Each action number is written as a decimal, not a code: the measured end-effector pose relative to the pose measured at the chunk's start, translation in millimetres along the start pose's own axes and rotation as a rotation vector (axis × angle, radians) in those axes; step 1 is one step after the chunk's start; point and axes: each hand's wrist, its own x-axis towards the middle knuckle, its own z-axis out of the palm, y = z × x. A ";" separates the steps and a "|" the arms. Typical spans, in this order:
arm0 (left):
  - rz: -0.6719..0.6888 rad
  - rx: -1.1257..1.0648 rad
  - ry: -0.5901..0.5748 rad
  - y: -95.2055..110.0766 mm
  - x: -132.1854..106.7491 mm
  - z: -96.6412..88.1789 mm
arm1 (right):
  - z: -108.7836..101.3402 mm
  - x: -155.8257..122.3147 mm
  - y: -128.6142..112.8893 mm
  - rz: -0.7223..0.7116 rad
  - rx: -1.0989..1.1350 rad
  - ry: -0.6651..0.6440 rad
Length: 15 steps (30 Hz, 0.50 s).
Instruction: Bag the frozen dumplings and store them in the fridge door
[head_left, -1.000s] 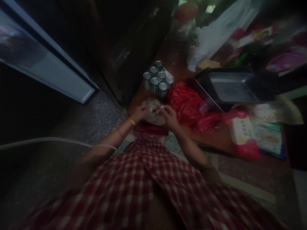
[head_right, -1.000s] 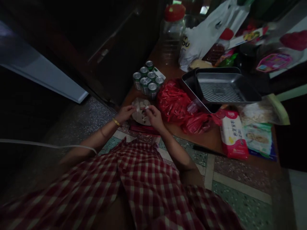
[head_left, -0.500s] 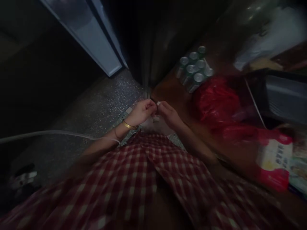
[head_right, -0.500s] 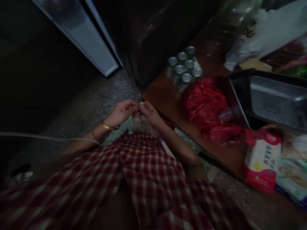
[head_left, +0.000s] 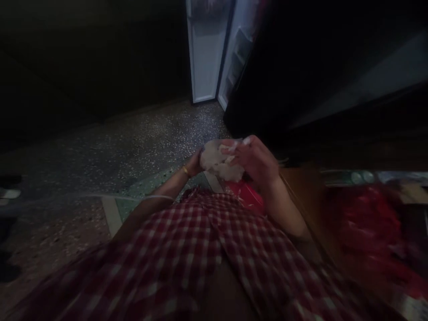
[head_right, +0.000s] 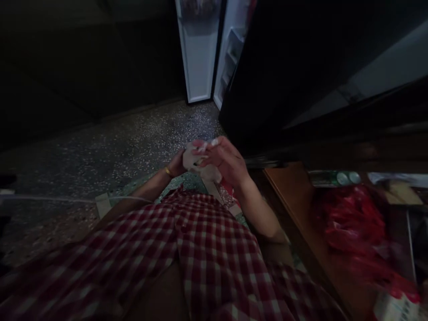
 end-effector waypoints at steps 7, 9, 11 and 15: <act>0.019 -0.272 -0.156 24.1 -37.8 18.8 | -6.4 18.4 34.1 0.097 0.062 0.034; 0.015 -0.259 -0.140 24.4 -37.3 18.2 | -13.6 20.1 37.3 0.071 0.064 0.090; 0.006 -0.242 -0.116 19.0 -31.2 17.4 | -20.7 18.3 32.9 0.032 0.071 0.146; -0.043 -0.129 -0.016 -1.1 -20.6 18.1 | -33.1 1.6 22.3 -0.017 0.114 0.156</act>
